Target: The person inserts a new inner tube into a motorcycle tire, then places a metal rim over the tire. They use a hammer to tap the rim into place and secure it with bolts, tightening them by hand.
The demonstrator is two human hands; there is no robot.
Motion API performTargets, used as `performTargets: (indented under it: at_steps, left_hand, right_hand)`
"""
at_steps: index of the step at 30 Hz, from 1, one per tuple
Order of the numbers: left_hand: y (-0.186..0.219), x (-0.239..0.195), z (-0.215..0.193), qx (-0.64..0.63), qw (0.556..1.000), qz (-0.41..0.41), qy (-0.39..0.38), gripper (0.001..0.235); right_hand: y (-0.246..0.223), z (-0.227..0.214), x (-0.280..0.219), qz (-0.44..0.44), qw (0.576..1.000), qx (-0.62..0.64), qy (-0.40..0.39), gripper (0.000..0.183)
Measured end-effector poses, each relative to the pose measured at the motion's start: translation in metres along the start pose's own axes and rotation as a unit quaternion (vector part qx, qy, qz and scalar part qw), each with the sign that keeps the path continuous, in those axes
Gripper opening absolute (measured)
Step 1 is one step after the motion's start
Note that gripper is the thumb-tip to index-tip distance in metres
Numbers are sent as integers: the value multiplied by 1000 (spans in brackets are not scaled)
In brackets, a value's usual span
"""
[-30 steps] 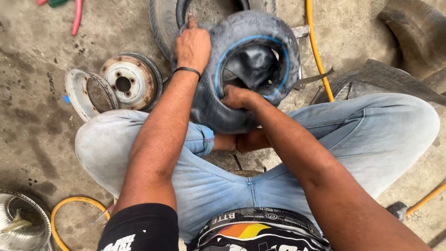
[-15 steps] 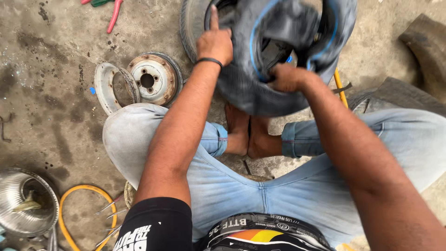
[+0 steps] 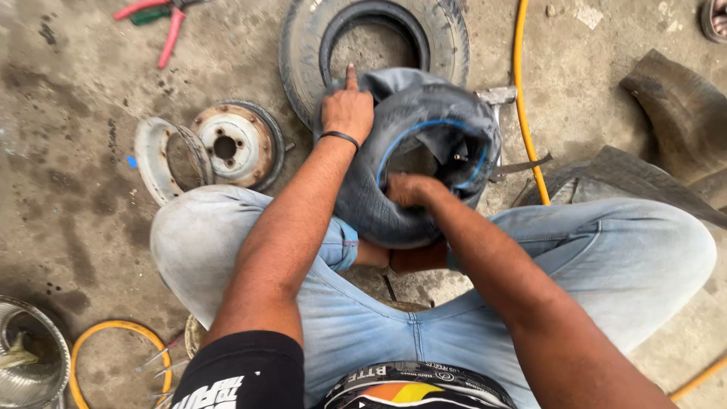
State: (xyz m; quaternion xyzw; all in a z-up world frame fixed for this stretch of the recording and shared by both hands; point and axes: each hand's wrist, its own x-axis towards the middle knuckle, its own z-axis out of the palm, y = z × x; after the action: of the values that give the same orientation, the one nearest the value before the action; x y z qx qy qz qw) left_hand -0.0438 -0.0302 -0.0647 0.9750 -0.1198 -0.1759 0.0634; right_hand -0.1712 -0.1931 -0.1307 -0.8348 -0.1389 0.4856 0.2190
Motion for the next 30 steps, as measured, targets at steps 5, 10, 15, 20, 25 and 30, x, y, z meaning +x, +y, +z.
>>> performTargets:
  at_steps: [5, 10, 15, 20, 25, 30]
  left_hand:
    - [-3, 7, 8, 81, 993, 61, 58, 31]
    - [5, -5, -20, 135, 990, 20, -44, 36]
    - [6, -19, -57, 34, 995, 65, 61, 48]
    - [26, -21, -57, -6, 991, 108, 85, 59]
    - [18, -26, -43, 20, 981, 106, 160, 45]
    - [12, -24, -37, 70, 992, 74, 78, 35]
  right_hand:
    - [3, 5, 5, -14, 999, -39, 22, 37]
    - [-6, -40, -37, 49, 977, -205, 25, 30]
    - [-28, -90, -85, 60, 984, -124, 117, 46]
    - [-38, -98, -84, -69, 872, 399, 276, 64]
    - [-27, -38, -37, -56, 922, 317, 213, 53]
    - [-14, -2, 2, 43, 997, -5, 58, 43]
